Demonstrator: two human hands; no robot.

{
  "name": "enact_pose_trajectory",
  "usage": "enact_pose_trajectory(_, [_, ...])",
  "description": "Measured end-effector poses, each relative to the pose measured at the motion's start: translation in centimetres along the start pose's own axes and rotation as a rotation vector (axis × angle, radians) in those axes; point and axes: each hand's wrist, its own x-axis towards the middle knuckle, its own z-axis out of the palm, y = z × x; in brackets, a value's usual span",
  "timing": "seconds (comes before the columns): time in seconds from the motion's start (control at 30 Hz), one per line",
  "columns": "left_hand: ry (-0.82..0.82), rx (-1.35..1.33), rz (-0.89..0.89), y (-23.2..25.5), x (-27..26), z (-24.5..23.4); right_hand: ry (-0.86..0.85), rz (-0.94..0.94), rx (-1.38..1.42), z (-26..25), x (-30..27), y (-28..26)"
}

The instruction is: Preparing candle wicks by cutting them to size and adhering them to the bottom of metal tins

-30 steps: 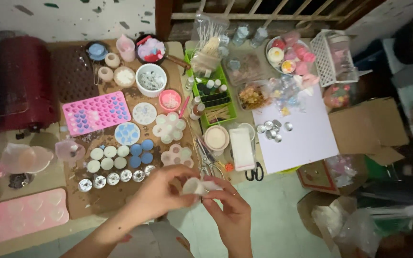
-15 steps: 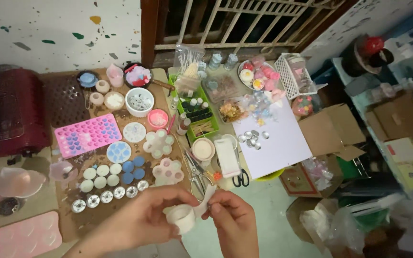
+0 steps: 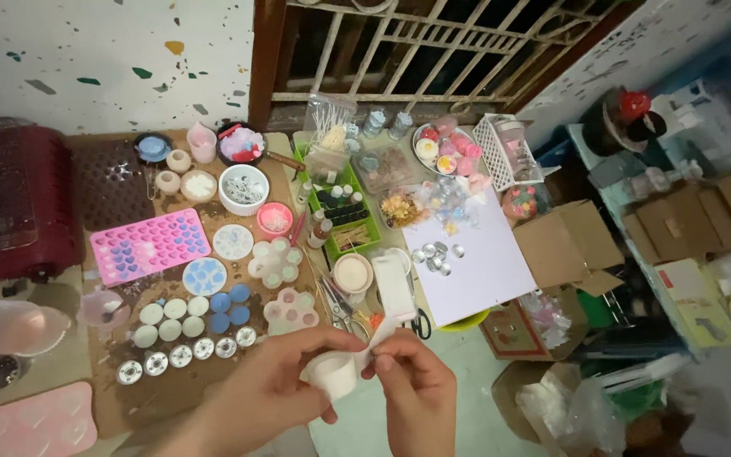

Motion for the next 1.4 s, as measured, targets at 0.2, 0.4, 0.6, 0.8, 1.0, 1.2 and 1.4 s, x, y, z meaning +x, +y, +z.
enact_pose_trajectory(0.2, [0.045, -0.113, 0.006, -0.6, 0.2, 0.4, 0.062, -0.212, -0.347, 1.5, -0.5, -0.9])
enact_pose_trajectory(0.4, [0.06, -0.066, 0.019, -1.7, 0.2, 0.8, 0.18, -0.462, -0.757, 3.7, -1.0, -2.3])
enact_pose_trajectory(0.6, [0.107, -0.045, 0.086, -4.1, 0.3, 0.8, 0.251, -0.543, -0.934, 4.6, -1.5, -2.8])
enact_pose_trajectory(0.8, [0.168, 0.107, 0.101, -4.4, -0.2, 1.4, 0.257, -0.647, -1.105, 4.5, -2.0, -2.9])
enact_pose_trajectory(1.0, [0.207, 0.218, 0.059, -3.6, -0.2, 1.4, 0.195, -0.7, -1.124, 4.0, -1.9, -2.6])
enact_pose_trajectory(1.2, [0.283, 0.465, 0.041, -1.0, -0.5, 2.1, 0.164, -0.651, -1.149, 3.0, -2.7, -3.0])
enact_pose_trajectory(1.4, [0.239, 0.415, 0.013, -1.3, -0.8, 2.9, 0.148, -0.624, -1.14, 2.6, -3.6, -4.3])
